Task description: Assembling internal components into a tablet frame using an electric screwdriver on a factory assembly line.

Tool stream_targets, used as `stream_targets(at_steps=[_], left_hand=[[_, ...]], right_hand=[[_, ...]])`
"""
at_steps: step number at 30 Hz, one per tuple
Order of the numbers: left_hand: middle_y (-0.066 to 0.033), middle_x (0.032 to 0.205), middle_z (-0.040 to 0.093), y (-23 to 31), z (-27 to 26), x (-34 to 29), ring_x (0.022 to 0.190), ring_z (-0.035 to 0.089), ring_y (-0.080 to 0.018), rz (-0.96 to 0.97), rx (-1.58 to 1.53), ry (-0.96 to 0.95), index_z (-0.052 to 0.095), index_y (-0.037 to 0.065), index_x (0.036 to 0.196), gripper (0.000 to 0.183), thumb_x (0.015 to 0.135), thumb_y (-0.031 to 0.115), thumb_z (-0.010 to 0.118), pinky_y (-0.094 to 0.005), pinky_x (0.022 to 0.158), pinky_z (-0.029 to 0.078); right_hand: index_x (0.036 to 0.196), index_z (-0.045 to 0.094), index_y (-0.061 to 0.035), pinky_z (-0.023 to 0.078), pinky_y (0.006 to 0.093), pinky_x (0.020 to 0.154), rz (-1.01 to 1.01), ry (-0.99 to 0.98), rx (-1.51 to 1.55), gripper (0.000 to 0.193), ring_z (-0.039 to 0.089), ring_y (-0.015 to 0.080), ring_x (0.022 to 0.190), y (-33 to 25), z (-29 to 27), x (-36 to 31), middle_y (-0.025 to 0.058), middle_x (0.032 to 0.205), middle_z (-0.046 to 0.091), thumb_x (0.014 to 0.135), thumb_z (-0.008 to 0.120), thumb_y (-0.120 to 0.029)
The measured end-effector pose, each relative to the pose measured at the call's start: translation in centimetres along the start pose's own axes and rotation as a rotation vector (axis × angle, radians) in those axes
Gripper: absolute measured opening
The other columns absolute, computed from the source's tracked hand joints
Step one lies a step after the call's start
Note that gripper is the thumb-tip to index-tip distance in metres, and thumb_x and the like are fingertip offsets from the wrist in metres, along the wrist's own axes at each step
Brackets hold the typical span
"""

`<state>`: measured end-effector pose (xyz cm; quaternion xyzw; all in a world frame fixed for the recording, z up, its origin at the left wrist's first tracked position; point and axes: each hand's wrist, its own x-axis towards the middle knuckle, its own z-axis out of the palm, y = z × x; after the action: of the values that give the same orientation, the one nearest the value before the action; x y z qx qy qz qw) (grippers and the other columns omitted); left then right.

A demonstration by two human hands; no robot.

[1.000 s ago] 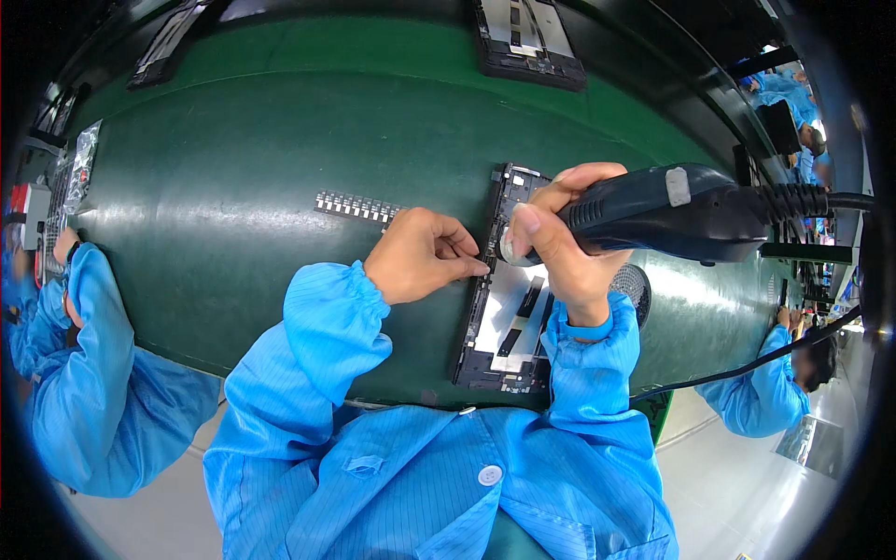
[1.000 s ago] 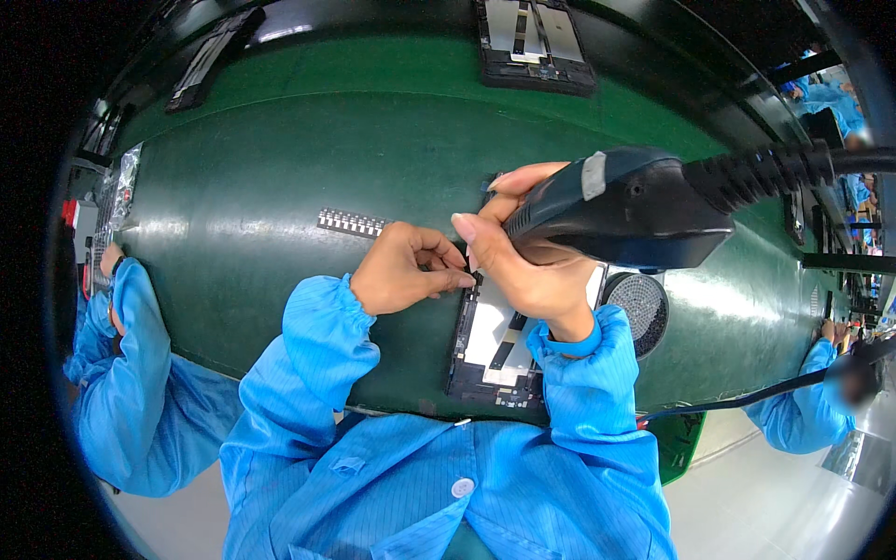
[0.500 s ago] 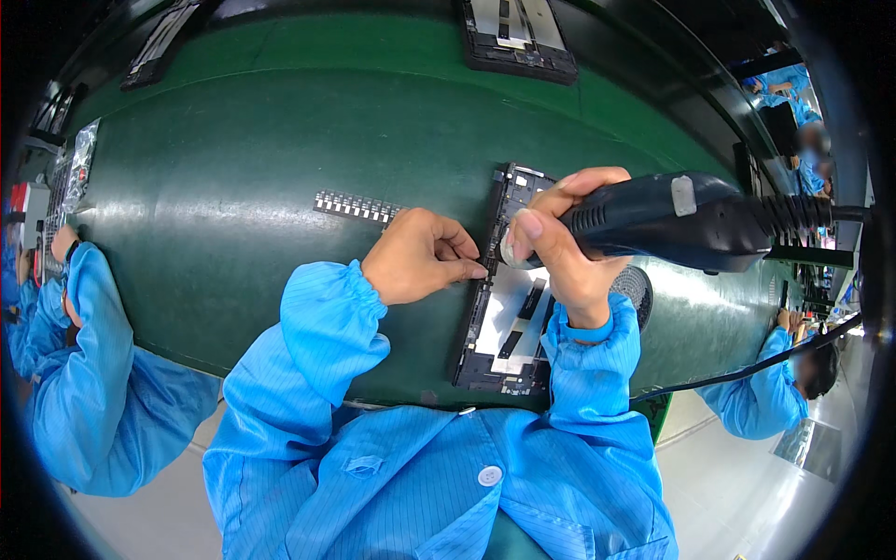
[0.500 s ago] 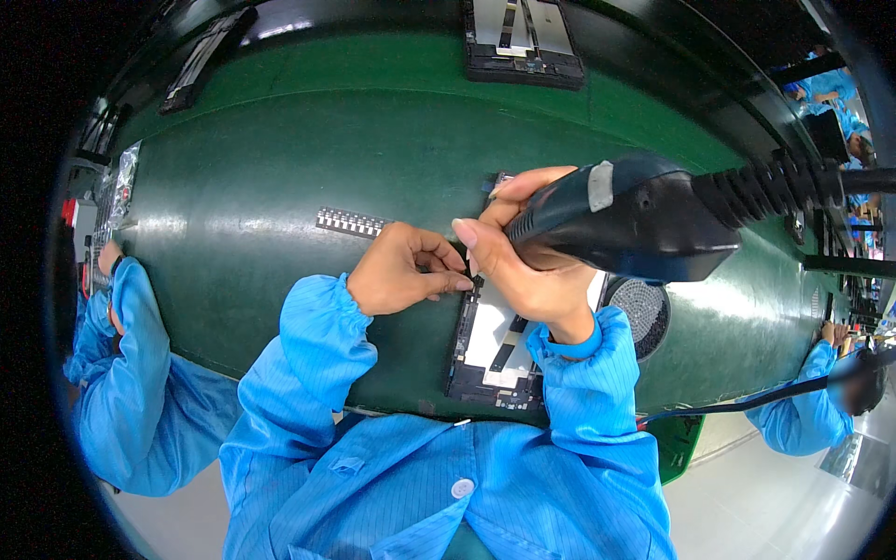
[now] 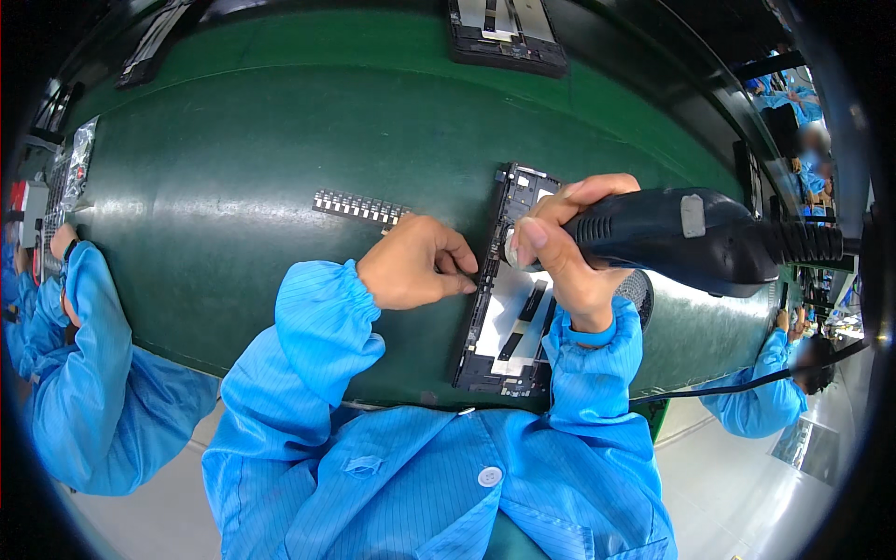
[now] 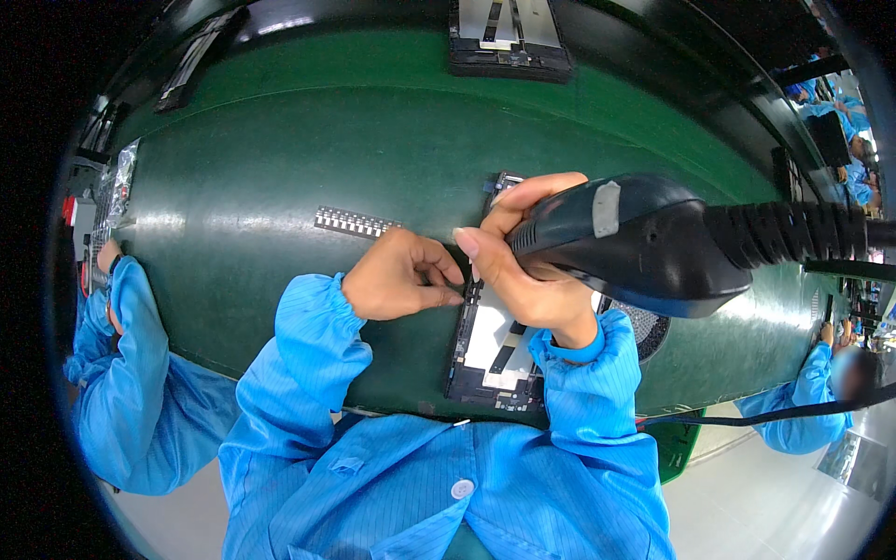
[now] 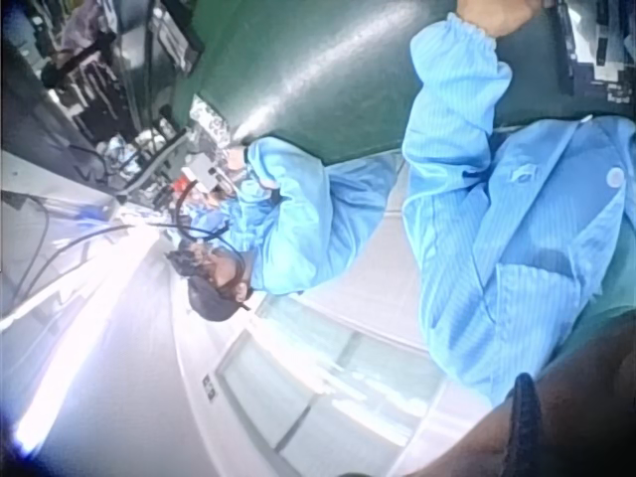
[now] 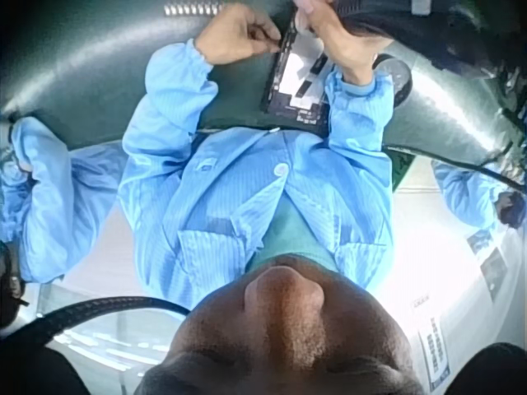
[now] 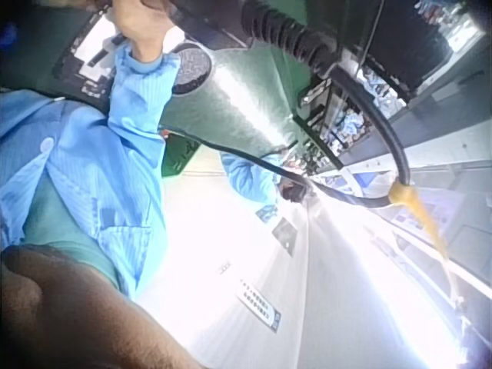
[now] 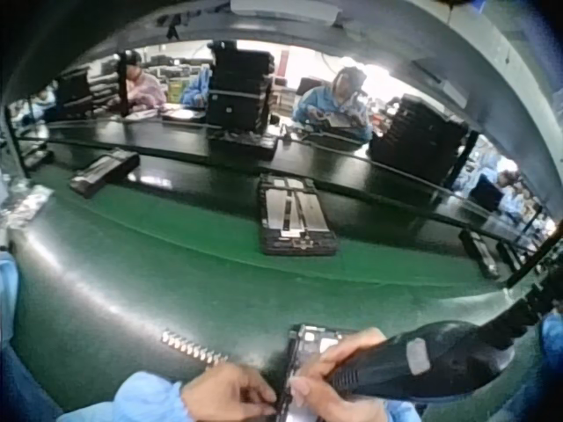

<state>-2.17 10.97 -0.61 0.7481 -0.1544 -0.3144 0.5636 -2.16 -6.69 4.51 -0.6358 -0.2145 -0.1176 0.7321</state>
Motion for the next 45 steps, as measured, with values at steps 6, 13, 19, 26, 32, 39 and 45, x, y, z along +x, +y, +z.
stream_targets(at_steps=[6, 13, 19, 26, 32, 39, 45], left_hand=[[-0.0115, 0.068, 0.065, 1.0, -0.5, -0.5, 0.062, 0.062, -0.0157, -0.046, 0.084, -0.245, 0.066, -0.004, 0.082, 0.027, 0.065, 0.014, 0.077, -0.0275, 0.056, 0.049], [-0.0138, 0.063, 0.064, 1.5, -0.9, -0.9, 0.055, 0.062, -0.0176, -0.045, 0.171, -0.48, 0.067, -0.002, 0.081, 0.032, 0.065, 0.022, 0.079, -0.0282, 0.05, 0.046], [-0.0134, 0.063, 0.064, 0.9, -0.7, -0.9, 0.055, 0.063, -0.0185, 0.007, 0.163, -0.497, 0.067, -0.001, 0.079, 0.03, 0.065, 0.023, 0.078, -0.0284, 0.05, 0.046], [-0.0127, 0.061, 0.064, 1.0, -0.6, -1.1, 0.054, 0.062, -0.0182, -0.014, 0.173, -0.503, 0.068, 0.0, 0.079, 0.028, 0.066, 0.023, 0.078, -0.0286, 0.05, 0.046], [-0.0126, 0.061, 0.064, 0.9, -0.5, -1.0, 0.054, 0.062, -0.018, 0.009, 0.17, -0.487, 0.067, 0.0, 0.079, 0.028, 0.066, 0.023, 0.077, -0.0288, 0.05, 0.046], [-0.0126, 0.061, 0.063, 1.0, -0.6, -1.0, 0.054, 0.062, -0.0177, 0.001, 0.163, -0.486, 0.067, 0.0, 0.079, 0.027, 0.067, 0.022, 0.077, -0.0289, 0.049, 0.045], [-0.012, 0.062, 0.064, 1.0, -0.6, -1.0, 0.055, 0.062, -0.0175, -0.012, 0.163, -0.485, 0.067, 0.0, 0.078, 0.026, 0.067, 0.021, 0.077, -0.0288, 0.05, 0.046]], right_hand=[[0.101, 0.039, -0.0013, 0.042, 0.0229, 0.05, 0.002, -0.032, 0.01, 0.041, 0.053, 0.0096, 0.053, 0.1, -0.3, -0.1, 0.0053, 0.062, 0.054, 0.072, 0.067, 0.01], [0.101, 0.039, -0.0019, 0.042, 0.023, 0.054, 0.073, -0.016, 0.04, 0.043, 0.053, 0.009, 0.055, -0.1, -0.1, -0.1, 0.005, 0.061, 0.055, 0.071, 0.068, 0.01], [0.105, 0.033, -0.0045, 0.048, 0.0322, 0.05, 0.006, -0.184, -0.134, 0.045, 0.053, 0.017, 0.049, -0.2, -0.5, -0.1, 0.0077, 0.057, 0.05, 0.073, 0.063, 0.008], [0.107, 0.032, -0.005, 0.047, 0.0325, 0.049, 0.035, -0.179, -0.058, 0.049, 0.053, 0.0169, 0.048, -0.3, -0.5, -0.2, 0.0068, 0.056, 0.049, 0.073, 0.066, 0.005], [0.105, 0.039, -0.0026, 0.041, 0.0223, 0.052, 0.014, -0.112, 0.071, 0.048, 0.051, 0.0086, 0.054, -0.1, -0.4, -0.1, 0.0055, 0.061, 0.054, 0.069, 0.066, 0.012], [0.104, 0.038, -0.0027, 0.041, 0.0232, 0.054, 0.046, -0.094, 0.063, 0.048, 0.051, 0.0087, 0.054, -0.2, -0.4, -0.1, 0.0051, 0.06, 0.054, 0.068, 0.066, 0.013], [0.101, 0.037, -0.0037, 0.046, 0.0281, 0.053, 0.057, -0.132, -0.063, 0.045, 0.053, 0.0129, 0.053, -0.7, -0.1, -0.6, 0.0072, 0.061, 0.054, 0.07, 0.066, 0.01]])
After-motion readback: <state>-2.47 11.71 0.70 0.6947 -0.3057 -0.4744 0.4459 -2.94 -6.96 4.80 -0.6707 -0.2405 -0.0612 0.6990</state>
